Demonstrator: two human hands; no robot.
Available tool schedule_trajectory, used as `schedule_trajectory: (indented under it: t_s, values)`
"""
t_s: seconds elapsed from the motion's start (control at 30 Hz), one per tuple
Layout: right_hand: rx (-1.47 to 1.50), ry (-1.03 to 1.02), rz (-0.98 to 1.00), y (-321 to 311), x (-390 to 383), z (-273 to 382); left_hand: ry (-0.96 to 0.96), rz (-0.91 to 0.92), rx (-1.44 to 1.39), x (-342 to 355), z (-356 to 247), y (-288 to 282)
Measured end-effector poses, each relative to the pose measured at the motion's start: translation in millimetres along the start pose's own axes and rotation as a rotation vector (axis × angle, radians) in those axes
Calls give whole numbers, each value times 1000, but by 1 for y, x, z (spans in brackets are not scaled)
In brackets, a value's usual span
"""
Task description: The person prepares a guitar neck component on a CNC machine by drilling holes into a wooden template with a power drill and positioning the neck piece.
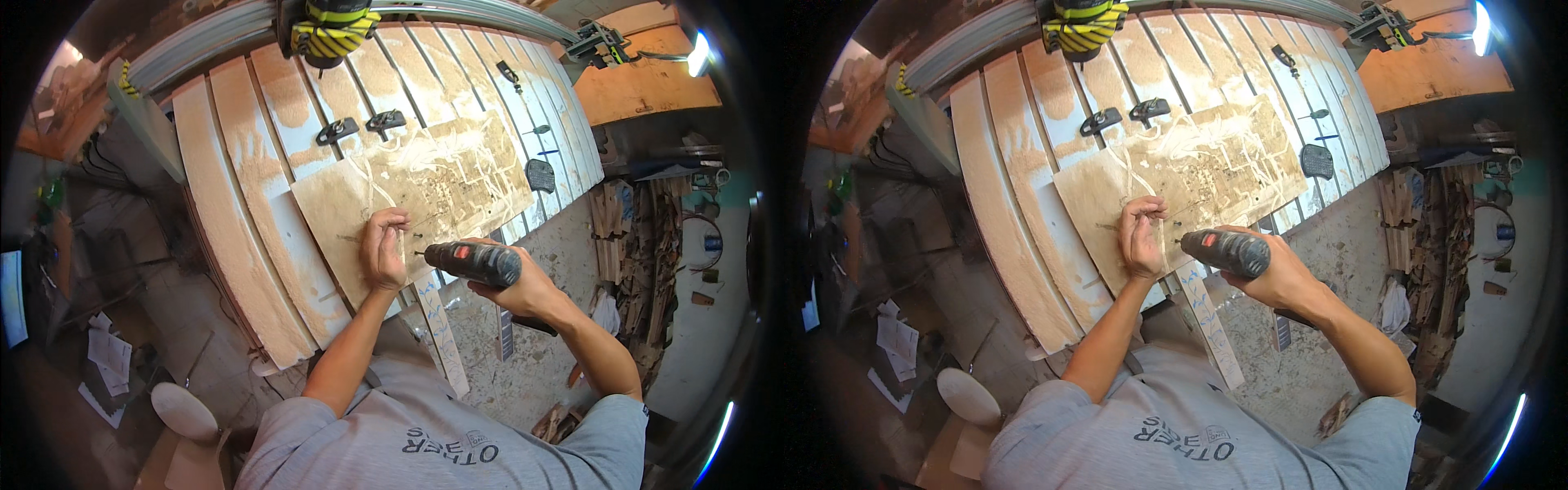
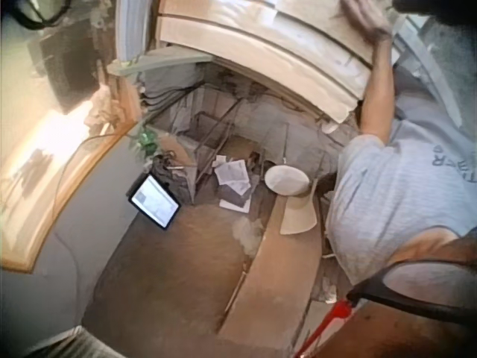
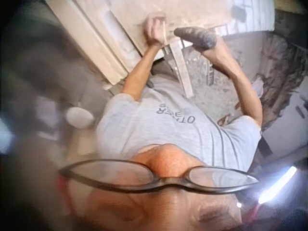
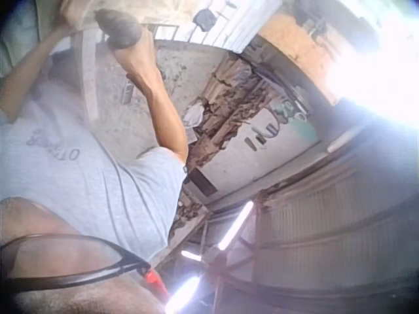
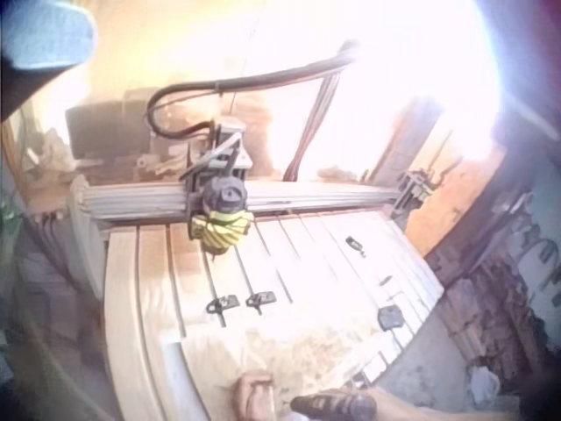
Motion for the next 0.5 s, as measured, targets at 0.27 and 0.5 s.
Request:
schedule_trajectory:
  t_s: [0.27,0.5]
  values:
    - [58,151,-38,4,-8,-16,-5,28,-32,-2,-4,5]
    - [15,33,-66,2,-7,4,-7,-10,-93,-1,-1,5]
Point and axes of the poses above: each hand's wrist, its own x-axis towards the middle knuckle, its own y-axis out of the palm, z = x × y, the point moved 9 cm from there along x, towards the middle knuckle, and after that the axes turned 10 degrees about -z, right-handed, at the moved point
